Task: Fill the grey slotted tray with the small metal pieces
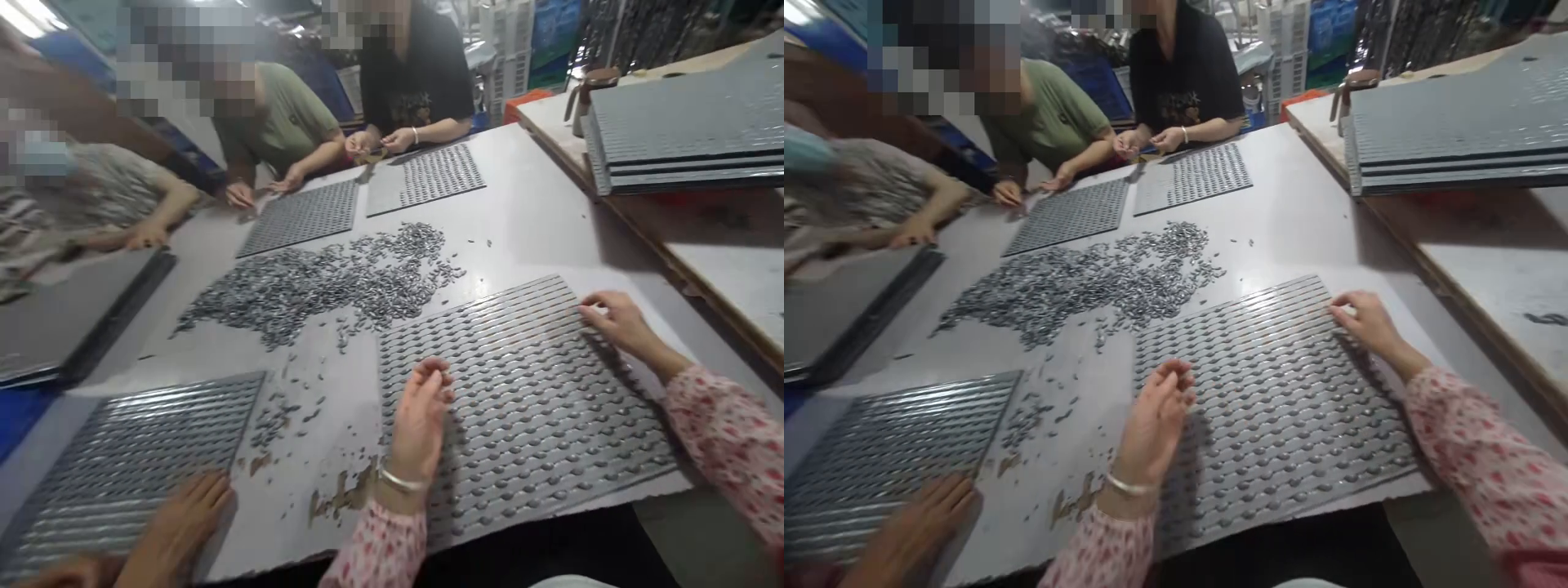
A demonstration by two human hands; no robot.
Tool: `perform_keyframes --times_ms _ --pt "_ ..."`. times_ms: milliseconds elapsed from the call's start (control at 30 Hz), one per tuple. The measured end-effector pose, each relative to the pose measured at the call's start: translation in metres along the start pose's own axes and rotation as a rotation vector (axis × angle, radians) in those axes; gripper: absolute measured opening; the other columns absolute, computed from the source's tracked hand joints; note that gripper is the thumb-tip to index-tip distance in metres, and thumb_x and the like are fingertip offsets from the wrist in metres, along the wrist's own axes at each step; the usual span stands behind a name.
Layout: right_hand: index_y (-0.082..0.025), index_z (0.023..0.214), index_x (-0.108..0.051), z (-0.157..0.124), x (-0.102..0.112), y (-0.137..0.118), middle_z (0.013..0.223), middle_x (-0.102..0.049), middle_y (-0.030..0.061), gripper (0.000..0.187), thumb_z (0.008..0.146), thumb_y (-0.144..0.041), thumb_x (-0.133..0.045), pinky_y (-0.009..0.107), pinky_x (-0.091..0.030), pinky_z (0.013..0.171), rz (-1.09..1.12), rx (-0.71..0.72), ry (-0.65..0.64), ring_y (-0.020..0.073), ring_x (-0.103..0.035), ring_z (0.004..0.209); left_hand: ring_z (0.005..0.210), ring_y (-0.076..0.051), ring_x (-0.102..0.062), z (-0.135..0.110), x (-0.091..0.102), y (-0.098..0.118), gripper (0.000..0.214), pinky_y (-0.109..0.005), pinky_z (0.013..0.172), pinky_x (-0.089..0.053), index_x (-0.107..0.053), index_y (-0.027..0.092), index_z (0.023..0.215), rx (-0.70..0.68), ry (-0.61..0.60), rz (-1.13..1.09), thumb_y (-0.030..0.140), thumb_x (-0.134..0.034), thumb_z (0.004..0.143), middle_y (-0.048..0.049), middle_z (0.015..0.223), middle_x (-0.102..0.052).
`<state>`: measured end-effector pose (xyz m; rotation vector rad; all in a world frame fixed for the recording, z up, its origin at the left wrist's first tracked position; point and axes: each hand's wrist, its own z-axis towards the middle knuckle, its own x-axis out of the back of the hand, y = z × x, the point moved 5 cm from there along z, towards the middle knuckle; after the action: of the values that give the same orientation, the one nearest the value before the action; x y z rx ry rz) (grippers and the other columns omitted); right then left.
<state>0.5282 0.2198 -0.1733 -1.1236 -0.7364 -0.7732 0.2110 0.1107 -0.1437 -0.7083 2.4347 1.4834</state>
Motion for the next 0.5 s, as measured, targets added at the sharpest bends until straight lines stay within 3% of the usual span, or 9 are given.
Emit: perform_keyframes --times_ms 67,100,200,267,367,500 --pt "-0.018 0.084 -0.061 -0.001 0.005 0.025 0.087 -0.062 0.0116 0.031 0.083 -0.045 -0.047 0.036 -0.04 0.081 0.02 -0.079 -0.013 0.0242 -0.054 0.087 0.091 -0.017 -0.057 0.027 0.031 0.043 0.032 -0.028 0.072 -0.047 -0.053 0.021 0.105 -0.285 0.116 0.567 0.04 -0.051 0.081 -0.0072 0.107 -0.057" --pt "-0.017 0.088 -0.061 -0.003 0.006 0.034 0.089 -0.061 0.0131 0.034 0.083 -0.047 -0.045 0.036 -0.041 0.08 0.044 -0.114 -0.017 0.024 -0.054 0.087 0.095 -0.018 -0.055 0.043 0.048 0.061 0.034 -0.031 0.077 -0.046 -0.052 0.02 0.107 -0.34 0.193 0.681 0.039 -0.053 0.079 -0.0083 0.109 -0.056" --pt "-0.02 0.099 -0.057 -0.014 -0.002 0.047 0.101 -0.06 0.0134 0.035 0.083 -0.047 -0.042 0.033 -0.042 0.082 0.092 -0.182 0.004 0.0225 -0.056 0.093 0.106 -0.023 -0.048 0.091 0.098 0.104 0.046 -0.039 0.091 -0.039 -0.048 0.019 0.112 -0.411 0.366 0.926 0.032 -0.061 0.07 -0.0114 0.119 -0.049" --pt "-0.023 0.103 -0.054 -0.019 -0.01 0.048 0.106 -0.059 0.0115 0.034 0.083 -0.047 -0.04 0.034 -0.041 0.086 0.09 -0.172 -0.007 0.0223 -0.056 0.097 0.114 -0.027 -0.042 0.12 0.12 0.12 0.052 -0.044 0.098 -0.032 -0.049 0.018 0.114 -0.414 0.415 1.094 0.031 -0.065 0.065 -0.0129 0.12 -0.049" --pt "-0.027 0.103 -0.053 -0.022 -0.018 0.046 0.108 -0.06 0.0099 0.033 0.082 -0.048 -0.039 0.036 -0.041 0.089 0.074 -0.134 -0.028 0.0236 -0.055 0.101 0.118 -0.033 -0.038 0.158 0.135 0.125 0.061 -0.049 0.101 -0.026 -0.048 0.017 0.118 -0.381 0.428 1.309 0.037 -0.067 0.063 -0.0156 0.118 -0.051" --pt "-0.032 0.104 -0.051 -0.022 -0.022 0.046 0.109 -0.06 0.0082 0.033 0.081 -0.051 -0.037 0.038 -0.045 0.087 0.015 -0.132 -0.045 0.0243 -0.057 0.1 0.121 -0.039 -0.033 0.2 0.127 0.117 0.079 -0.053 0.098 -0.025 -0.041 0.019 0.129 -0.379 0.414 1.515 0.054 -0.066 0.062 -0.0195 0.128 -0.042"
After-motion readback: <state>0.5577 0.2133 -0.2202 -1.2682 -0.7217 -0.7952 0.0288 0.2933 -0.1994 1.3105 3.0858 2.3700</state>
